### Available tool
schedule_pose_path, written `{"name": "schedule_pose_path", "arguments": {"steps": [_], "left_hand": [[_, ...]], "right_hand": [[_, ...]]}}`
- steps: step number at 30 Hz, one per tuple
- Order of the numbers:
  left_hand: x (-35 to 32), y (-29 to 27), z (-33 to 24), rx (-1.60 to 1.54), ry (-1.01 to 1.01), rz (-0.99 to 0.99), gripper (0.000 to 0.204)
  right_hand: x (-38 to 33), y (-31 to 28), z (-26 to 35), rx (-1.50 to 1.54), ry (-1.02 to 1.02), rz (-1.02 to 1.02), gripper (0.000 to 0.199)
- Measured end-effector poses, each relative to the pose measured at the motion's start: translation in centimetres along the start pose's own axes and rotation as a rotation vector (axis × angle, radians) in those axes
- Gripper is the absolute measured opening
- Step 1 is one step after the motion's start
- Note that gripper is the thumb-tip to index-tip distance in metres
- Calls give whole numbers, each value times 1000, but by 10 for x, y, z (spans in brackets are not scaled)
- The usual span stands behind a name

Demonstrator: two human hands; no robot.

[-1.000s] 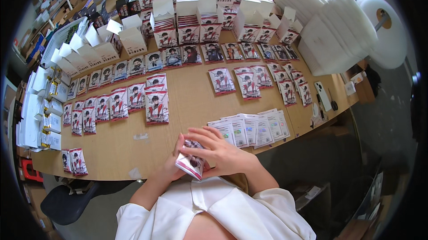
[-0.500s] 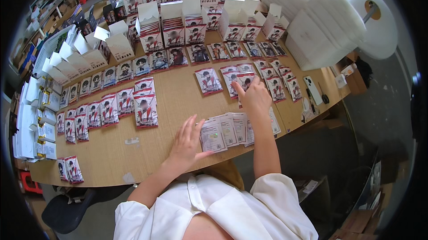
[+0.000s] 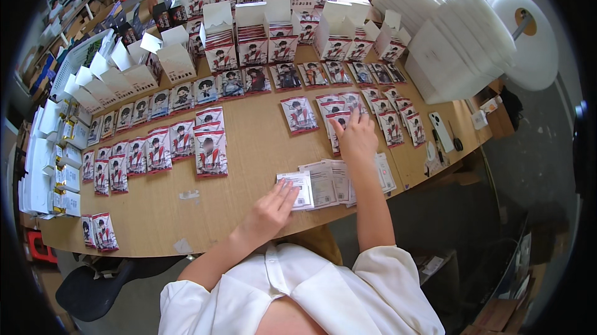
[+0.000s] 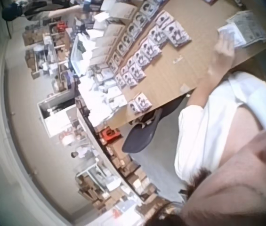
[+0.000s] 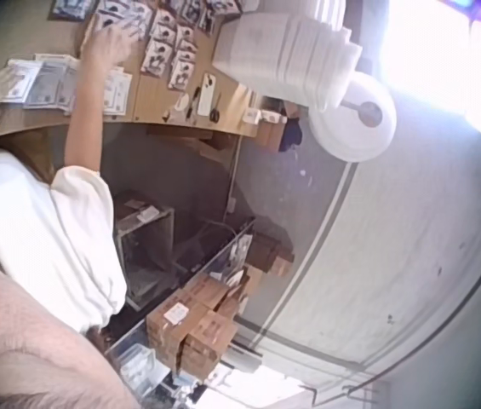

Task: The person repeatedly picks up small sealed packets, opens them, removes the contents, and places the packets on a table. The person handles the packets one at a time and arranges them in rows on the table.

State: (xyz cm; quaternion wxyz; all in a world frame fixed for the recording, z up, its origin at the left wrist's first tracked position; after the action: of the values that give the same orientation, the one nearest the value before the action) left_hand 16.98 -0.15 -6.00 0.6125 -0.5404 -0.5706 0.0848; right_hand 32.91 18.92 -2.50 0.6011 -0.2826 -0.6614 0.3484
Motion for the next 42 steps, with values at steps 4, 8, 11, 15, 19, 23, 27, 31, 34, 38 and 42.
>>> {"name": "schedule_pose_path", "arguments": {"steps": [4,8,11,15,19,23,27,31,34,38,42], "left_hand": [[-41,-17,50,-721,-982,-333,27],[-27,-27,58,-1753,-1252,-598,30],[-35,-36,68,-1392,-1150,-603,36],[1,-95,39,-45,-462,-333,73],[-12,-87,41,-14,-250,-203,42],[-41,-83,60,-713,-851,-180,32],[-40,-85,66,-783,-826,-187,39],[-15,-101,48,5,-504,-169,72],[-25,-83,47,-7,-569,-239,85],[-29,-85,51,-99,-530,-344,78],[-30,-89,53,-137,-509,-361,73]], "right_hand": [[-13,-61,29,931,-140,94,30],[-65,-62,75,1639,97,684,23],[-82,-56,95,1761,287,851,15],[-91,-49,102,1779,368,918,13],[-95,-57,117,1861,339,1057,20],[-69,-102,116,1414,-199,246,19],[-78,-96,119,1431,-232,421,7],[-83,-88,123,1393,-122,345,7],[-86,-91,128,1378,-108,323,8],[-91,-80,128,1534,158,685,7],[-89,-87,130,1630,206,644,8]]}}
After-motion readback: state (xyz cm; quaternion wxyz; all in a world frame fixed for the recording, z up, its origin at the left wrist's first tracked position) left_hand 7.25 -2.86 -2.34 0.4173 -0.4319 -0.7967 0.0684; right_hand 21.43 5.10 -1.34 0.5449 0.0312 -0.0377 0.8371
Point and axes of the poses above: each hand's wrist, its own x-axis towards the middle knuckle, its own y-axis out of the palm, z = x × y, the point moved 6 cm from there along x, towards the middle knuckle, and after that the axes turned 8 degrees about -z, right-handed, at the moved point
